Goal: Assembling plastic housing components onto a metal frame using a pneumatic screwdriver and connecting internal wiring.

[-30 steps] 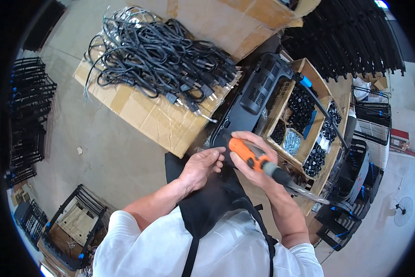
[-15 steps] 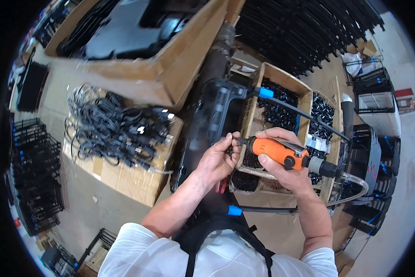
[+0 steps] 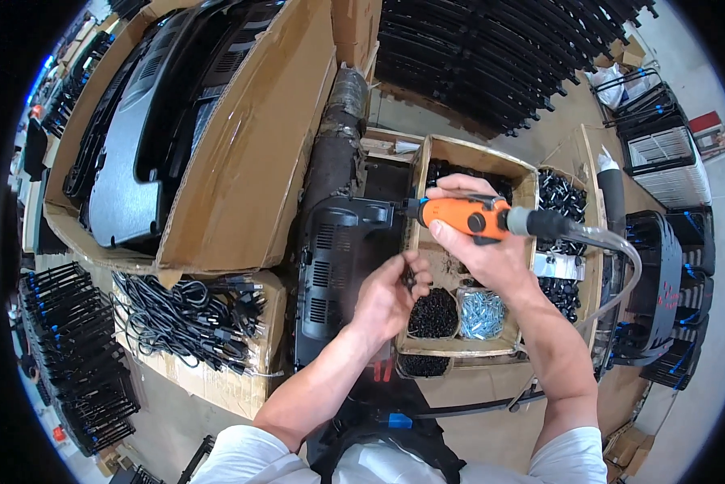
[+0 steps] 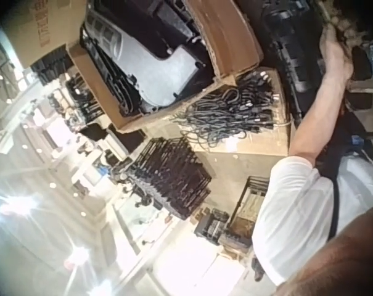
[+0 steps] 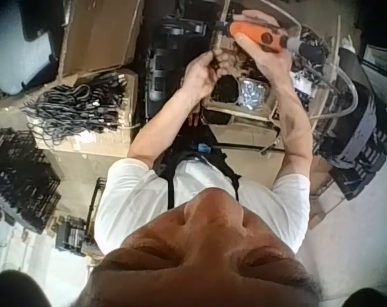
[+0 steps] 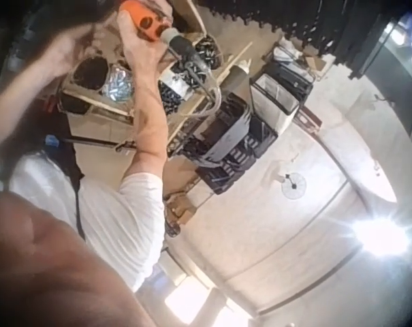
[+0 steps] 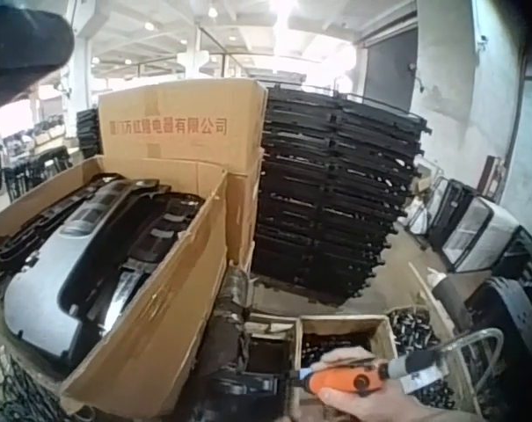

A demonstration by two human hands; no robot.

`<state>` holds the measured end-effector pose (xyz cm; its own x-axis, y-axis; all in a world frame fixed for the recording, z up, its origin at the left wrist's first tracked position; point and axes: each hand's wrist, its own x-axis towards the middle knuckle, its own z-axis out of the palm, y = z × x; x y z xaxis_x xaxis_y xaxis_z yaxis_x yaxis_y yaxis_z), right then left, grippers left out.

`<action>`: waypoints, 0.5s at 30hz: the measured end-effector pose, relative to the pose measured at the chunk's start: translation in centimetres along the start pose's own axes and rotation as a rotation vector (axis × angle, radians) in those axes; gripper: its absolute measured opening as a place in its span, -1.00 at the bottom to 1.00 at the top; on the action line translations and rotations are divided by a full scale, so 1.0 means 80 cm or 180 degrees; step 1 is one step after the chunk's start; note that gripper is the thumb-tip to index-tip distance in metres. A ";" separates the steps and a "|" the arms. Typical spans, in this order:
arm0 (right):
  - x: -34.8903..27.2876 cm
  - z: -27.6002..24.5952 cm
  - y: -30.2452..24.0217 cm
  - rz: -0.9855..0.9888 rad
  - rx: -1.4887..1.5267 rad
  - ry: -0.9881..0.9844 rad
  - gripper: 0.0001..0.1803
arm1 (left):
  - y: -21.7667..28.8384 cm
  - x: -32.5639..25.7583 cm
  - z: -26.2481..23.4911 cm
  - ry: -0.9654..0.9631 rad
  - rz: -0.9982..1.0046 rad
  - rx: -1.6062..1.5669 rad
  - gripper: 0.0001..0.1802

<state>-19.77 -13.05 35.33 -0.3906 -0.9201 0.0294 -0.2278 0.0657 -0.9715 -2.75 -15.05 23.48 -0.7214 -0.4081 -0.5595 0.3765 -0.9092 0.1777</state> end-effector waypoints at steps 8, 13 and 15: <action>0.047 0.018 0.034 0.0057 -0.0091 -0.0232 -0.46 | -0.010 -0.004 -0.044 -0.0075 -0.0080 0.0335 -0.65; 0.054 0.026 0.043 0.0050 -0.0315 -0.0387 -0.49 | -0.001 0.002 -0.046 -0.0078 -0.0017 0.0418 -0.70; 0.058 0.031 0.039 0.0029 -0.0525 -0.0461 -0.52 | 0.001 0.007 -0.050 -0.0042 0.0059 0.0424 -0.72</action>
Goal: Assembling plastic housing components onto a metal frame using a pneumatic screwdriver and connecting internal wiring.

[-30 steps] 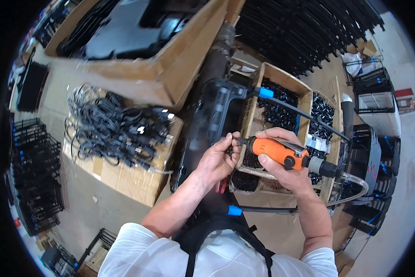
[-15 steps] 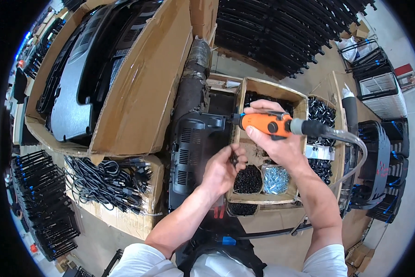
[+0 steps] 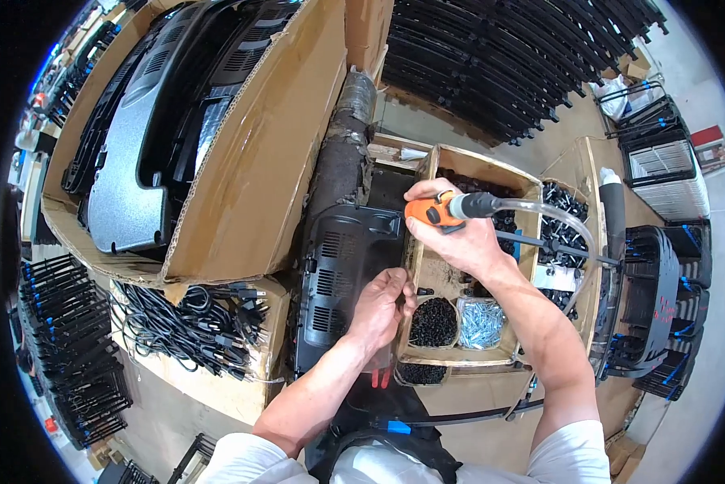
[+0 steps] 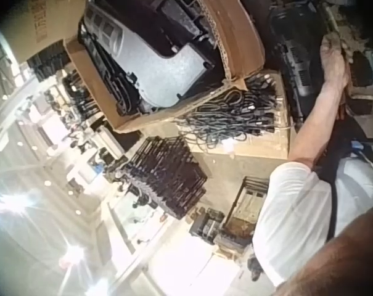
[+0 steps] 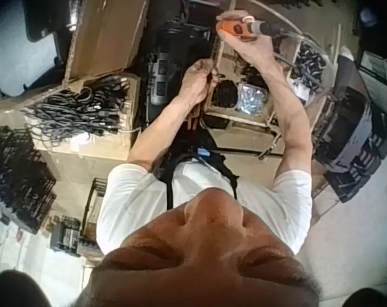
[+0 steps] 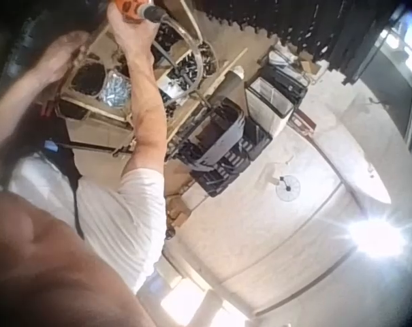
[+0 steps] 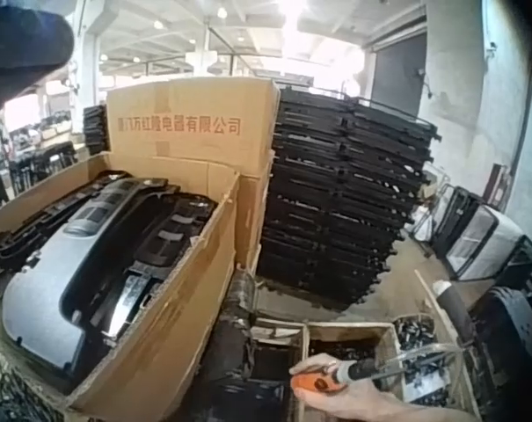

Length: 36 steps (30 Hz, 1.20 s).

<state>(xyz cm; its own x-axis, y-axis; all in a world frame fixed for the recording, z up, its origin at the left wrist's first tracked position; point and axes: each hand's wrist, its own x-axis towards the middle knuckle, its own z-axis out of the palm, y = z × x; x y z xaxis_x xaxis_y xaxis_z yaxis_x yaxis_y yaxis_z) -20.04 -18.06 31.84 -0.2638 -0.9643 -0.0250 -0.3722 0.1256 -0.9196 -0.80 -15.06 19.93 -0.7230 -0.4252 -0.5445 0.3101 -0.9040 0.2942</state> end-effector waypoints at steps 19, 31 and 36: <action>-0.030 -0.004 -0.050 -0.0037 0.0399 -0.0124 -0.44 | 0.053 0.050 0.028 0.0351 0.0158 -0.1775 -0.68; -0.004 0.014 -0.069 -0.0073 0.0385 -0.0252 -0.40 | 0.090 0.053 0.013 -0.0308 -0.0086 -0.2016 -0.72; 0.018 0.036 -0.057 -0.0073 0.0495 -0.0122 -0.42 | 0.093 0.042 0.037 0.0343 0.0273 -0.1451 -0.67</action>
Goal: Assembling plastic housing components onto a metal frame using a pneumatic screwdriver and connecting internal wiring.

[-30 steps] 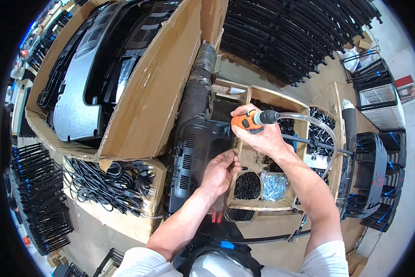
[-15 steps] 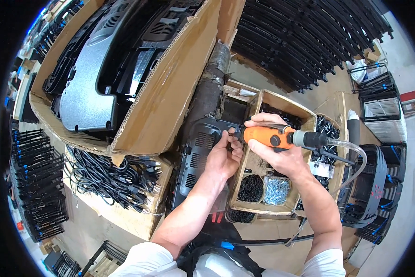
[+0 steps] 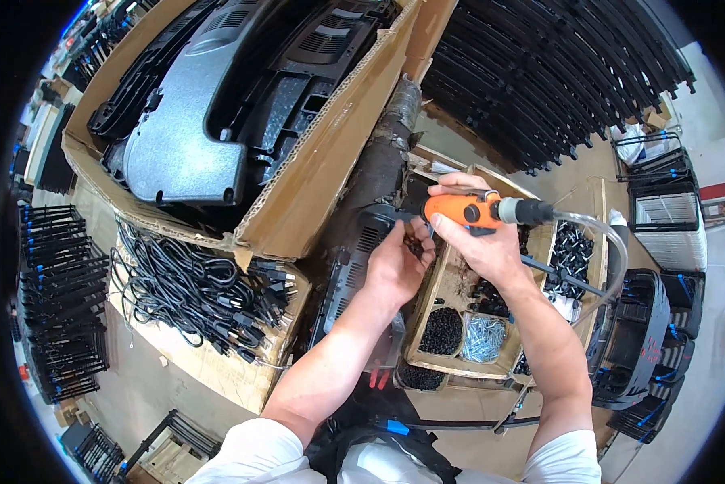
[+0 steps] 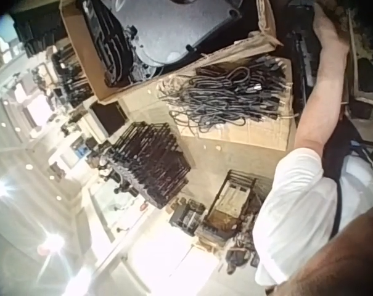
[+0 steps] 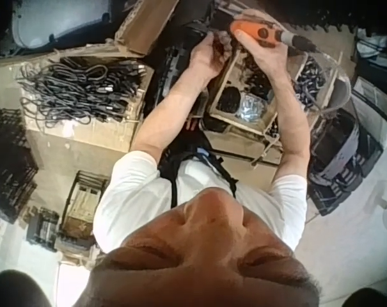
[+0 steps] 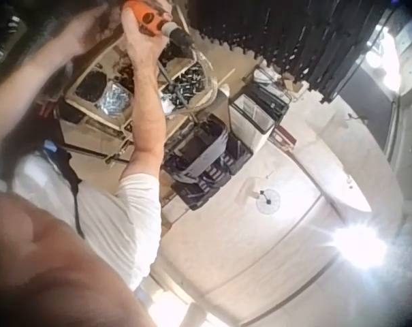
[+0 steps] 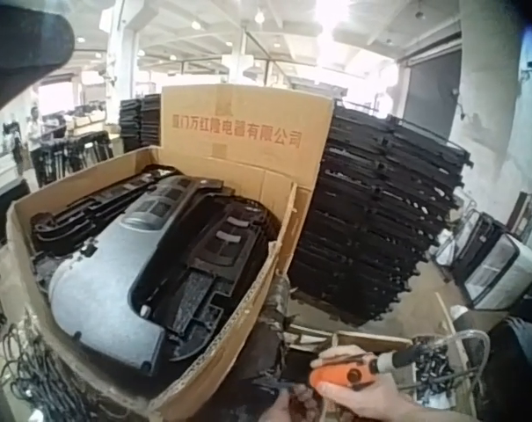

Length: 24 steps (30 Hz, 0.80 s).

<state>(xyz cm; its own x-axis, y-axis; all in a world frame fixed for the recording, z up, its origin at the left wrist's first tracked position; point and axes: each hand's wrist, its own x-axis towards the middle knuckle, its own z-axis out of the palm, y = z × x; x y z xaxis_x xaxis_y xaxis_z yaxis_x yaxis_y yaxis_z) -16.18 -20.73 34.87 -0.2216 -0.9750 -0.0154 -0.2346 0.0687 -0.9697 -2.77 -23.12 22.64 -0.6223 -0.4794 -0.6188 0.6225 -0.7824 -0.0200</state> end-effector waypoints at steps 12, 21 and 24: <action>0.034 0.028 0.021 0.0036 -0.0628 -0.0171 -0.63 | -0.023 -0.066 -0.072 -0.0550 0.0021 0.1028 -0.65; 0.032 0.036 0.014 0.0023 -0.0557 -0.0250 -0.58 | -0.006 -0.090 -0.076 -0.0509 0.0075 0.1191 -0.68; 0.012 0.036 -0.018 -0.0053 -0.0520 -0.0058 -0.51 | 0.001 -0.096 -0.082 -0.0334 0.0200 0.0826 -0.66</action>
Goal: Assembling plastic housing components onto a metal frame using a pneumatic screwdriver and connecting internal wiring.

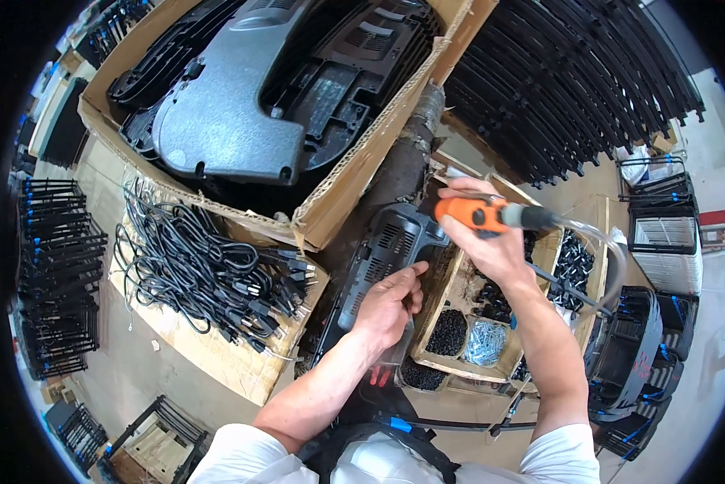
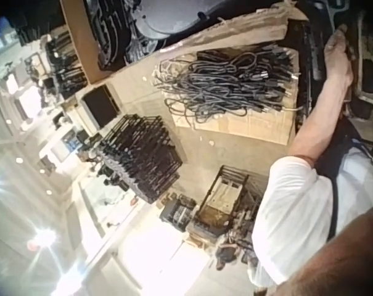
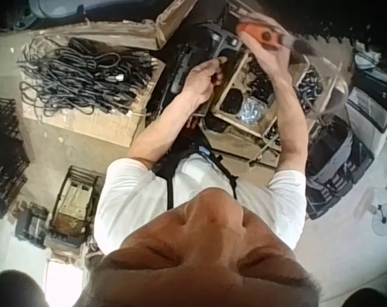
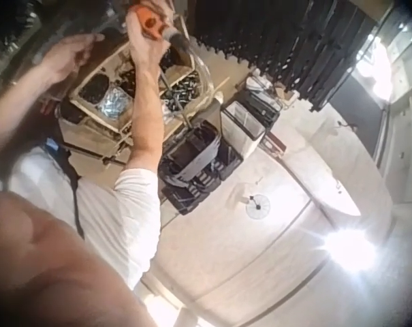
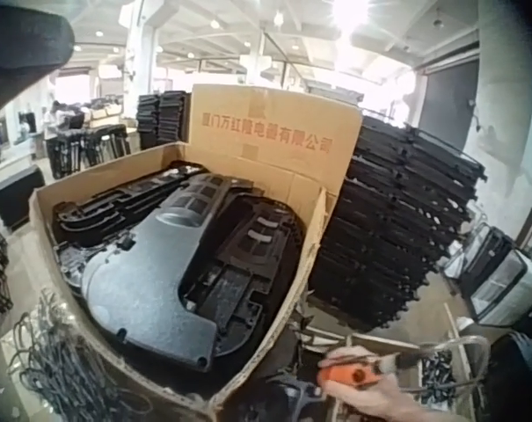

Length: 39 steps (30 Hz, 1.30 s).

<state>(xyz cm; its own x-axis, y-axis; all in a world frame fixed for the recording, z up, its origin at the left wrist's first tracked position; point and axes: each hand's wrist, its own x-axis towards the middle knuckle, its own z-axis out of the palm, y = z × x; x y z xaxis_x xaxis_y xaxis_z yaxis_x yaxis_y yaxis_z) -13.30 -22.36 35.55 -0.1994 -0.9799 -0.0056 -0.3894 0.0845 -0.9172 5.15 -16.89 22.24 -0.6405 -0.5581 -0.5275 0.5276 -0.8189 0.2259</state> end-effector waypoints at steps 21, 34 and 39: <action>-0.052 0.014 -0.031 0.0255 0.0244 -0.0566 -0.41 | 0.039 0.033 0.003 0.0138 -0.0345 -0.1610 -0.72; -0.023 0.068 -0.021 0.0064 0.0155 -0.0464 -0.40 | 0.049 0.062 0.000 0.0013 0.0175 -0.2305 -0.67; -0.009 0.100 -0.019 0.0303 0.0083 -0.0497 -0.45 | 0.054 0.063 -0.001 0.0427 0.0067 -0.2144 -0.66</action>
<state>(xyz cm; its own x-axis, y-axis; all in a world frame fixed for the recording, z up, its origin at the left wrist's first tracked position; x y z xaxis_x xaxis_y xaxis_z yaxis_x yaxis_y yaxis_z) -5.35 -23.23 33.75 -0.0913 -0.9840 -0.1528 -0.3515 0.1754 -0.9196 4.28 -23.21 20.49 -0.5745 -0.5162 -0.6352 0.7990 -0.5222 -0.2982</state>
